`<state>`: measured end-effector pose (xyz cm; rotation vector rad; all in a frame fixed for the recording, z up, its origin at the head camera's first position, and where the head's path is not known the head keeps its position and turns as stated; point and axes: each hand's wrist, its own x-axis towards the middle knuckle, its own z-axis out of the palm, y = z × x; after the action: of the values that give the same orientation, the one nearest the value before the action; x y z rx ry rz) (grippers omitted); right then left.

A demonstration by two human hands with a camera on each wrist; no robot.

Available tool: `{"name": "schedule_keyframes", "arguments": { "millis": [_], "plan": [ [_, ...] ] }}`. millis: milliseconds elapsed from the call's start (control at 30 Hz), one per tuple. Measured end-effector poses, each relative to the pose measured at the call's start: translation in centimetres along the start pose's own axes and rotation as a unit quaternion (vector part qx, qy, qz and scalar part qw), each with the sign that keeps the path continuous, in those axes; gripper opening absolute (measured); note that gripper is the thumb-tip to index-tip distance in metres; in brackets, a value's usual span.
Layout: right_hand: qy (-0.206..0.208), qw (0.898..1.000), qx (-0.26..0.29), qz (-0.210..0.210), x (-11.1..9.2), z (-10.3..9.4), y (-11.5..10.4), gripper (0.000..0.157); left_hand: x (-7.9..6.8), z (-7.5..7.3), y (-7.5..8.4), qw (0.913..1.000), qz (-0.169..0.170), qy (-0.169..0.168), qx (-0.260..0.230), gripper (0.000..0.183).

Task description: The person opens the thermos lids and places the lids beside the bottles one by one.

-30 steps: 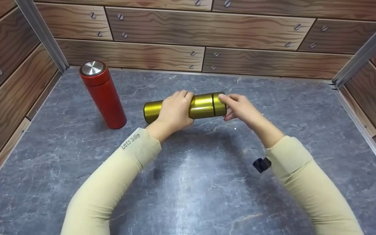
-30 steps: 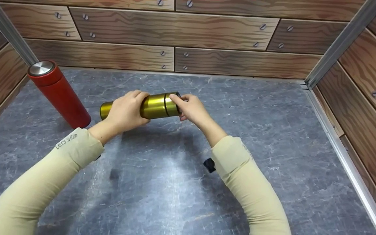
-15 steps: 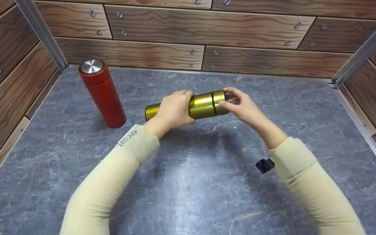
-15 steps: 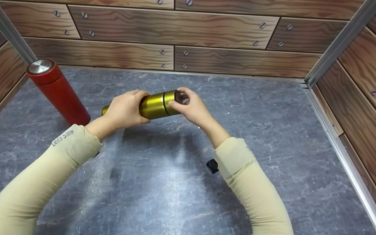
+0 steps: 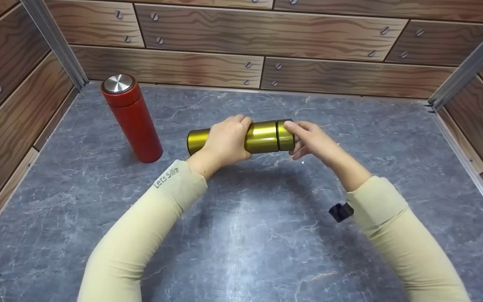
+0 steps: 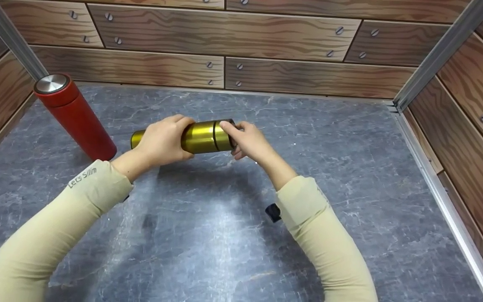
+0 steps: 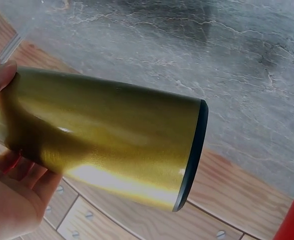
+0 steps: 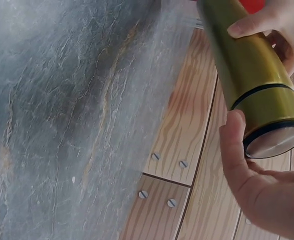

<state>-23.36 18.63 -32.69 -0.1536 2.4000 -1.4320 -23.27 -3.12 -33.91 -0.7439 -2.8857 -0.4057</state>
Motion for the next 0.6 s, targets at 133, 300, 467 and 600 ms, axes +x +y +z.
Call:
{"name": "schedule_keyframes", "arguments": {
  "millis": [133, 300, 467, 600],
  "plan": [
    [-0.005, 1.000, 0.006, -0.023, 0.11, 0.03, 0.18, 0.050, -0.05, -0.18, -0.14, 1.0000, 0.001, 0.000, 0.001, 0.059],
    [-0.002, 0.997, -0.024, -0.077, 0.09, -0.22, 0.57, 0.052, 0.01, -0.34, -0.22, 1.0000, -0.003, -0.007, -0.005, 0.062],
    [-0.001, 0.995, -0.030, -0.093, -0.01, -0.24, 0.57, 0.059, 0.02, -0.48, -0.27, 0.9999, -0.008, -0.012, -0.004, 0.063],
    [0.005, 0.999, -0.013, -0.044, -0.07, 0.07, 0.29, 0.059, -0.03, -0.44, -0.27, 1.0000, -0.006, -0.006, 0.003, 0.061]
  ]
}}
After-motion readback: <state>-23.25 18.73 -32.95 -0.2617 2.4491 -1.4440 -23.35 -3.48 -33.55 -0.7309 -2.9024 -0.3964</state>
